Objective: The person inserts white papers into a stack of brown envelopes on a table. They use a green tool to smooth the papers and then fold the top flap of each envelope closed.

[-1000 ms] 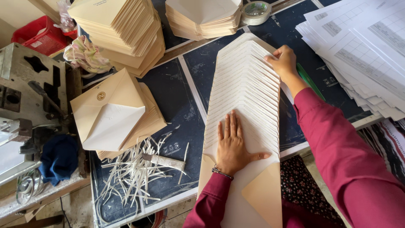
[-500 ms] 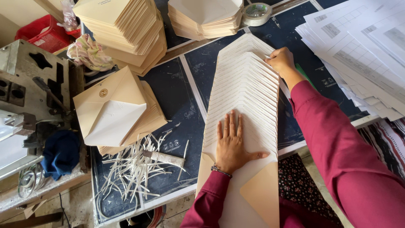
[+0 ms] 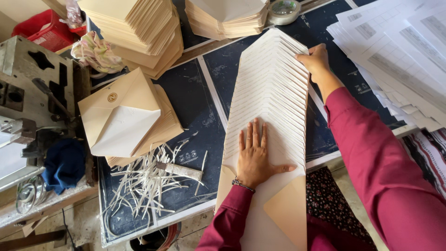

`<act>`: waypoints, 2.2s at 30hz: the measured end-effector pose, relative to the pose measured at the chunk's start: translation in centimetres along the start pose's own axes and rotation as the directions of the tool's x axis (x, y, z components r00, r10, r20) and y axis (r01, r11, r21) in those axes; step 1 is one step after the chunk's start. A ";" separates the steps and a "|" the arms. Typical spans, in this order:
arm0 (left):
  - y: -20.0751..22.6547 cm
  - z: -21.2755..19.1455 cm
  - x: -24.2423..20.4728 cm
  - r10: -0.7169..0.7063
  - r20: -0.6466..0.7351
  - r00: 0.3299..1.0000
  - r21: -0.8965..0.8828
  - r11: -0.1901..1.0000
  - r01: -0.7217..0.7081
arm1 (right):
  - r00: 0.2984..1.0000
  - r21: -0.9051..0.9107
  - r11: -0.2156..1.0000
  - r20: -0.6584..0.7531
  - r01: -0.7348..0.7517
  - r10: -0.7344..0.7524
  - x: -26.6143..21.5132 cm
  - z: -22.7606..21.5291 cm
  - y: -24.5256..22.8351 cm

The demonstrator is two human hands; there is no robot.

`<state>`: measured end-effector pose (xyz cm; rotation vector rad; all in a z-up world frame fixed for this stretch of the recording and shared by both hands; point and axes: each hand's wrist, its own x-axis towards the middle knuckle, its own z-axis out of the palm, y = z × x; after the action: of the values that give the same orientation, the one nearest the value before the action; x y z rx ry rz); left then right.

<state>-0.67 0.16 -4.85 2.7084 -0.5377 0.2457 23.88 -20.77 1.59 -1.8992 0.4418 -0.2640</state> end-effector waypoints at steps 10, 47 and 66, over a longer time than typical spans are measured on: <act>1.4 -4.1 1.2 -0.131 0.382 0.915 -0.054 0.985 0.163 | 0.927 0.264 0.930 0.339 -0.255 0.158 -2.2 -1.0 1.9; -2.2 4.3 13.8 0.097 0.072 0.993 0.139 0.985 -0.106 | 0.532 -0.210 0.682 0.790 0.700 -0.303 -27.8 -4.9 9.7; 0.1 1.8 17.9 -0.074 0.319 0.945 0.055 0.997 0.059 | 0.902 -0.286 0.858 0.206 0.427 -0.380 5.2 -5.6 5.9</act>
<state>15.83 -6.59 -2.18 2.8197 -0.5325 -0.2090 25.39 -29.55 -2.01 -2.3151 -0.0262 -0.3444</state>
